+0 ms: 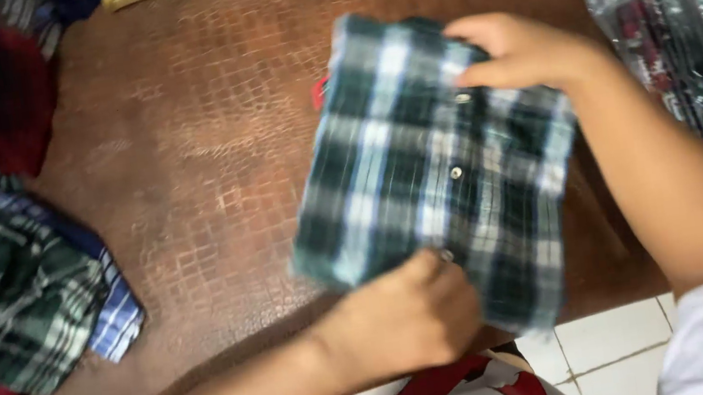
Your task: Folding a green and white plaid shirt on a workspace table.
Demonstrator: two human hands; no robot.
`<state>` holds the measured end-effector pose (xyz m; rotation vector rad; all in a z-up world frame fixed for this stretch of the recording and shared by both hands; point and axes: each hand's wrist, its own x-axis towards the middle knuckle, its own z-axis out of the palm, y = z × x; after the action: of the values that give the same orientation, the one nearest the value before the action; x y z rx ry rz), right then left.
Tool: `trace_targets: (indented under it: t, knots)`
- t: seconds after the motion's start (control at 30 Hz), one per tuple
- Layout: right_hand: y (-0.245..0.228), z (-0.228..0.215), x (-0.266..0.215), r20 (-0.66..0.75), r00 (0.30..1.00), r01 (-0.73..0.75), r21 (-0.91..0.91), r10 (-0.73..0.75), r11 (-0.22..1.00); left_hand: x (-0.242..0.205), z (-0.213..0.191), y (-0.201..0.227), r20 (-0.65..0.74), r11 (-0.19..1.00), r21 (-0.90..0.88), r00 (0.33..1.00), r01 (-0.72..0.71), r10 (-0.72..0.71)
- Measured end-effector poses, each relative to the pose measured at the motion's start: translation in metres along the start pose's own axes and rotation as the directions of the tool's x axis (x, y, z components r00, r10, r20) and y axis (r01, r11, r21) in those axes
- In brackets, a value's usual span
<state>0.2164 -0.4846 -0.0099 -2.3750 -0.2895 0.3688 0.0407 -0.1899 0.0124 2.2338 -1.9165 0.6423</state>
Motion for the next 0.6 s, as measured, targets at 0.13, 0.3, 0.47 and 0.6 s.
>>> trace_targets:
  t: [0.13,0.3,0.47,0.6]
  knots:
    - [-0.046,0.025,0.056,0.187,0.969,0.198,-0.181,-0.164,0.963,0.009,0.022,0.030,0.005,0.983,-0.062,0.985,0.172,-0.172]
    - [-0.108,0.041,0.067,0.158,0.986,0.124,-0.456,-0.056,0.881,0.002,0.005,0.029,-0.048,0.927,-0.170,0.937,0.334,-0.346]
    - [-0.135,0.074,0.063,0.016,0.922,0.353,-0.444,-0.387,0.823,-0.042,-0.027,0.021,-0.166,0.574,-0.269,0.550,0.774,-0.819]
    - [-0.126,0.103,0.075,-0.067,0.755,0.532,-0.519,-0.652,0.669,-0.069,-0.038,0.030,0.051,0.178,-0.566,0.250,0.805,-0.967]
